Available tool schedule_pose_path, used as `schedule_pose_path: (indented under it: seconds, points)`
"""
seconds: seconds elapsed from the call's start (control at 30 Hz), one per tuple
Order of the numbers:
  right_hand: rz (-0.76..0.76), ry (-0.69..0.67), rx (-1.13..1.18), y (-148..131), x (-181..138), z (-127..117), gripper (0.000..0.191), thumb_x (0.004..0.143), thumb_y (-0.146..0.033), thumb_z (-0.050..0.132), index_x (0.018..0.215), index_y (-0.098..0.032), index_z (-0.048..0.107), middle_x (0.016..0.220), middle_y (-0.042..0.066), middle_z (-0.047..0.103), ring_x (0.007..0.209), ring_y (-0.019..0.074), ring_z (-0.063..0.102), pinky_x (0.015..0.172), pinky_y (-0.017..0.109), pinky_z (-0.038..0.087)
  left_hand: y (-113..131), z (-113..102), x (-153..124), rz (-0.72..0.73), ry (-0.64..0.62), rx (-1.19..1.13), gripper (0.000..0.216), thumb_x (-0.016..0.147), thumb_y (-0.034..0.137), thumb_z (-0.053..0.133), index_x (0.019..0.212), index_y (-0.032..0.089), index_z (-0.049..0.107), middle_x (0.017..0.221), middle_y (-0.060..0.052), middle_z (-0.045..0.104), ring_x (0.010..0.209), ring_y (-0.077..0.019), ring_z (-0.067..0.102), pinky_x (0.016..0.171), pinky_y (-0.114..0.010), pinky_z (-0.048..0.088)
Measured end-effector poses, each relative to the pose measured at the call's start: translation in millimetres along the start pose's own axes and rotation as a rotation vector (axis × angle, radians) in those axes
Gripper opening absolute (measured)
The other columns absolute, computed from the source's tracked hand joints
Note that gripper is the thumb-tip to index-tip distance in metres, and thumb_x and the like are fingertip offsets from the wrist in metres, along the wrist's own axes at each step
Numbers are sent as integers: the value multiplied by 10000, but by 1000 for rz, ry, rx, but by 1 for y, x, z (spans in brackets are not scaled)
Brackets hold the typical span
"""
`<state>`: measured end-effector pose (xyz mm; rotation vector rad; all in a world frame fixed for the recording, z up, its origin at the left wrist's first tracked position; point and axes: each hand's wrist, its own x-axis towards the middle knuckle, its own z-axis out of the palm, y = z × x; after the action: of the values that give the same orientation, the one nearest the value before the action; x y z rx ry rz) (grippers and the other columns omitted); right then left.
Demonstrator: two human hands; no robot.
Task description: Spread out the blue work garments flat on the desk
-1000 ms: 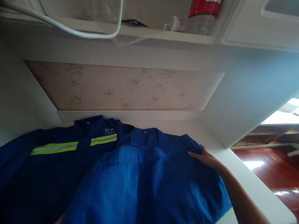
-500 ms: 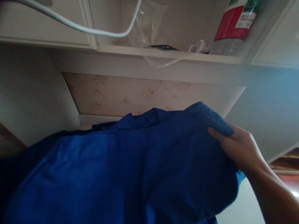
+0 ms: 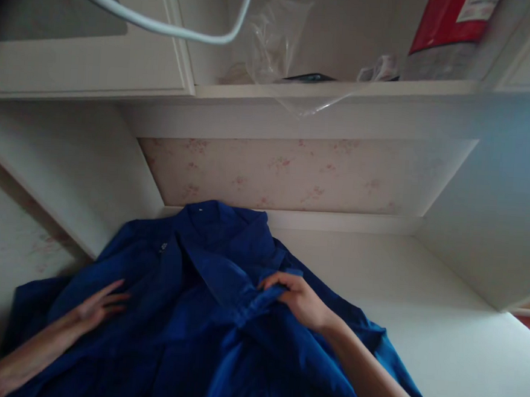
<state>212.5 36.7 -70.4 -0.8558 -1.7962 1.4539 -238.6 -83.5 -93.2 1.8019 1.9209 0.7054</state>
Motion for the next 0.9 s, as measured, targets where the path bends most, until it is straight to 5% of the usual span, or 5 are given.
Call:
schedule_pose_path:
  seconds: [0.37,0.47,0.6,0.77,0.9]
  points:
    - [265,-604,-408,-33,-112,-29,580,595,-33,443,1040,-258,738,932,4,755,1003,202,676,1160,458,250,-37,39,-49,2,-120,279,345,827,327,440,968,274,750,1084,-71,708,982,-300,704,888,-402,580]
    - [314,-601,-623,-22,-121,-13,801,592,-58,534,1362,-278,561,1267,92,660,1236,306,560,1136,557,270,-40,33,-63,-87,7,304,441,845,386,460,1203,204,642,1182,-127,616,951,-296,695,822,-408,590]
    - [236,-569,-843,6,-121,30,1147,565,-259,797,1540,-338,199,1597,174,216,1405,491,255,1078,717,228,-34,32,-76,-94,49,286,713,854,387,520,1491,179,277,1520,-158,378,1303,-290,513,1045,-399,473]
    - [135,-315,-1017,34,-93,73,645,835,-303,650,1446,-253,451,1237,143,647,1076,352,631,970,546,460,-22,31,-62,-12,1,293,383,917,309,394,1241,247,588,1292,-57,635,1114,-226,655,917,-309,540]
    - [-6,-256,-1015,5,-87,55,304,936,-166,419,1027,-240,700,942,62,692,801,213,676,746,326,529,-23,-4,-60,57,183,277,304,914,386,416,1042,224,639,1092,9,702,1040,-220,668,958,-327,512]
